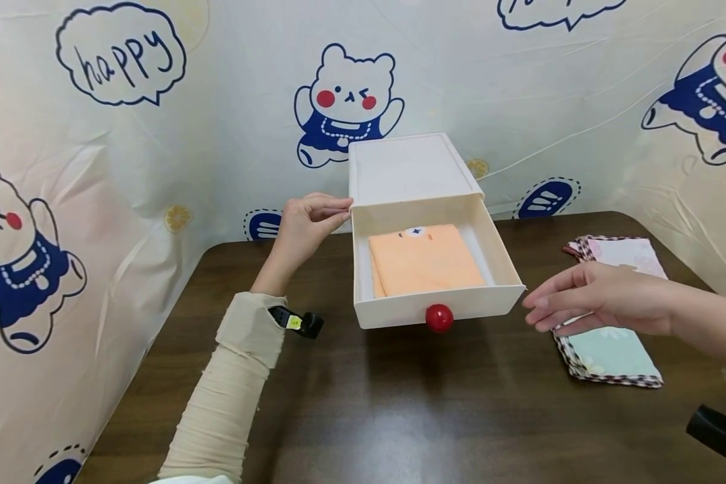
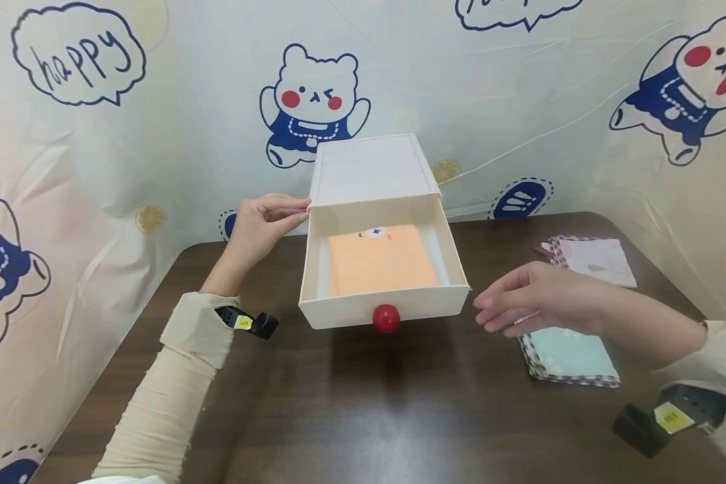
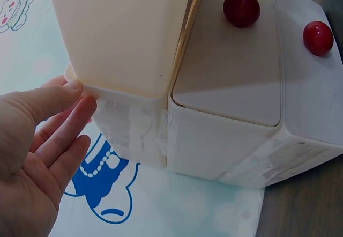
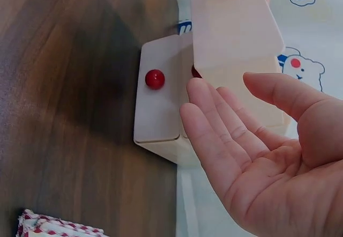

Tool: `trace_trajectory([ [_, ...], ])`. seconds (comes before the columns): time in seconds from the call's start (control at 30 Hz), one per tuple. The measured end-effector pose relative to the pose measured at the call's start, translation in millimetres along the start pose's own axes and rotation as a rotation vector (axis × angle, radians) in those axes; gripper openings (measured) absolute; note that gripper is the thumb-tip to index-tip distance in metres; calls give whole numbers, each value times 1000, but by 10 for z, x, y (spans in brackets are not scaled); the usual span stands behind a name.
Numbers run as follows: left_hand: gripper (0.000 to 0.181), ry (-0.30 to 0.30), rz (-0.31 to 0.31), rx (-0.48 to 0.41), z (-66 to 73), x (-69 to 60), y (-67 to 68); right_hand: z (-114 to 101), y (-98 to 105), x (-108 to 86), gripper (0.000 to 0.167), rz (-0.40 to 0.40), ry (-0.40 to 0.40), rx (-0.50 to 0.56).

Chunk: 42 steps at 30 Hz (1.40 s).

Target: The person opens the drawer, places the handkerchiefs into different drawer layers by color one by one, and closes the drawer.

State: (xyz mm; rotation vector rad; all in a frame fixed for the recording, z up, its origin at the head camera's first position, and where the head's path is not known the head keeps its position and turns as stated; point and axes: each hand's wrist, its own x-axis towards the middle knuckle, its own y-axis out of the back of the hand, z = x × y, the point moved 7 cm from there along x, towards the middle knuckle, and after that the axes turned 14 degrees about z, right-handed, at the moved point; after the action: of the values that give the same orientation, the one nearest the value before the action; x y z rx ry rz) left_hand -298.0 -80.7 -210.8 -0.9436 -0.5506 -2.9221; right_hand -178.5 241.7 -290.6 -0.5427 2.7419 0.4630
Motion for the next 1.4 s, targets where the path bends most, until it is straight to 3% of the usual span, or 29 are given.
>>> trace_trajectory([
  [0.67,22,0,8,24,1,-13,10,-89,-611,-21,26,-124,47,108],
  [1.13,22,-5,8,17,13,-16,13,-195,-889,28,27,-114,42,107],
  [1.23,22,-4,9,10,-2,-9,10,-233,-923,38,28,-115,51,110],
  [1.4,23,-12,10,-11,-193,53,-16,-285,-966,62,29,-115,62,140],
])
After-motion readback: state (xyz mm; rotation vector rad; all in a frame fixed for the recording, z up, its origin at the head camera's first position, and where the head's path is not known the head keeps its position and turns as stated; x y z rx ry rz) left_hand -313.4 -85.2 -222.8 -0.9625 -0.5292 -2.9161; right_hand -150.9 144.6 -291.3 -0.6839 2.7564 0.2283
